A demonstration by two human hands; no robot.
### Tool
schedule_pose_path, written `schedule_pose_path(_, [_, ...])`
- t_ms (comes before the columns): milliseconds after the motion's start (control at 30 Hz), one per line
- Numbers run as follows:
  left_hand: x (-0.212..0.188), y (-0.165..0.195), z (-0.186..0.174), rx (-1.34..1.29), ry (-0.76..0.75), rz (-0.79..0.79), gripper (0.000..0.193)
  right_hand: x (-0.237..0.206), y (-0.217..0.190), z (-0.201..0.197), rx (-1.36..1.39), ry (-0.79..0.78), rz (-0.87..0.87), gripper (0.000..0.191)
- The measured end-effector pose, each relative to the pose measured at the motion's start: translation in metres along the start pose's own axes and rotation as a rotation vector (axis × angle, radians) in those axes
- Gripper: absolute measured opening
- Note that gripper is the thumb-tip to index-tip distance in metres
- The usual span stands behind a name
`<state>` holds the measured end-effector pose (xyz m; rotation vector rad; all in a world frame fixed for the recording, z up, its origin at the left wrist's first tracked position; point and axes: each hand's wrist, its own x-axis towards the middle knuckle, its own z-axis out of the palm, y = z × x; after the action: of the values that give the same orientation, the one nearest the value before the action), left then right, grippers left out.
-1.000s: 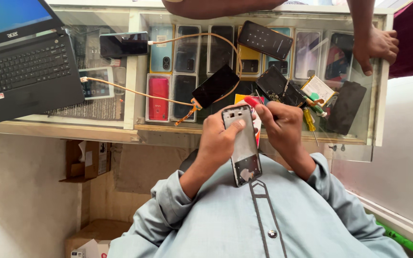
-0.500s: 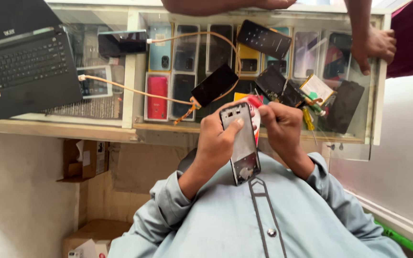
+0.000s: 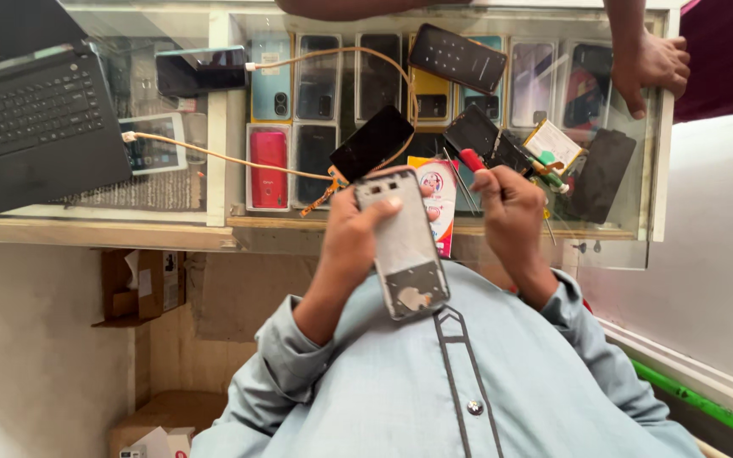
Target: The person uses a red plastic pry tool and a yellow screwdriver to pry and unscrew parts of a disassembled smartphone. They repeatedly work on the phone's edges and internal components while holding the device in one hand and manipulating tools with the other.
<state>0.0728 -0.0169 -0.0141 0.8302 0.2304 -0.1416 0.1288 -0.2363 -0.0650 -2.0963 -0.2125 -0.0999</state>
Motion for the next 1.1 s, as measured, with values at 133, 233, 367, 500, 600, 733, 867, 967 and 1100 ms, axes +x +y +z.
schedule_pose_path(133, [-0.004, 0.004, -0.018, -0.146, -0.063, -0.158, 0.044, -0.018, 0.040, -0.018, -0.229, -0.011, 0.020, 0.018])
schedule_pose_path(233, [-0.004, -0.002, -0.026, -0.175, -0.087, -0.288, 0.046, -0.042, 0.069, -0.024, -0.408, -0.062, 0.011, 0.015])
schedule_pose_path(367, [-0.001, -0.016, -0.026, -0.206, -0.114, -0.422, 0.047, -0.057, 0.099, -0.021, -0.436, -0.066, -0.026, 0.013])
schedule_pose_path(500, [0.002, -0.022, -0.021, -0.250, -0.191, -0.477, 0.046, -0.048, 0.108, -0.013, -0.535, -0.013, -0.114, 0.014])
schedule_pose_path(600, [0.004, -0.022, -0.014, -0.229, -0.209, -0.490, 0.044, -0.038, 0.103, -0.016, -0.538, 0.005, -0.103, 0.015])
schedule_pose_path(733, [0.004, -0.016, -0.004, -0.182, -0.177, -0.458, 0.045, -0.031, 0.101, -0.033, -0.608, 0.116, -0.098, 0.018])
schedule_pose_path(867, [0.006, -0.015, 0.003, -0.246, -0.164, -0.458, 0.047, -0.029, 0.114, -0.042, -0.669, 0.091, 0.034, 0.030])
schedule_pose_path(967, [0.003, -0.016, 0.008, -0.264, -0.153, -0.440, 0.049, -0.028, 0.128, -0.039, -0.588, 0.061, 0.118, 0.036])
schedule_pose_path(1100, [-0.001, -0.014, 0.011, -0.276, -0.167, -0.466, 0.050, -0.029, 0.133, -0.041, -0.556, 0.120, 0.056, 0.038])
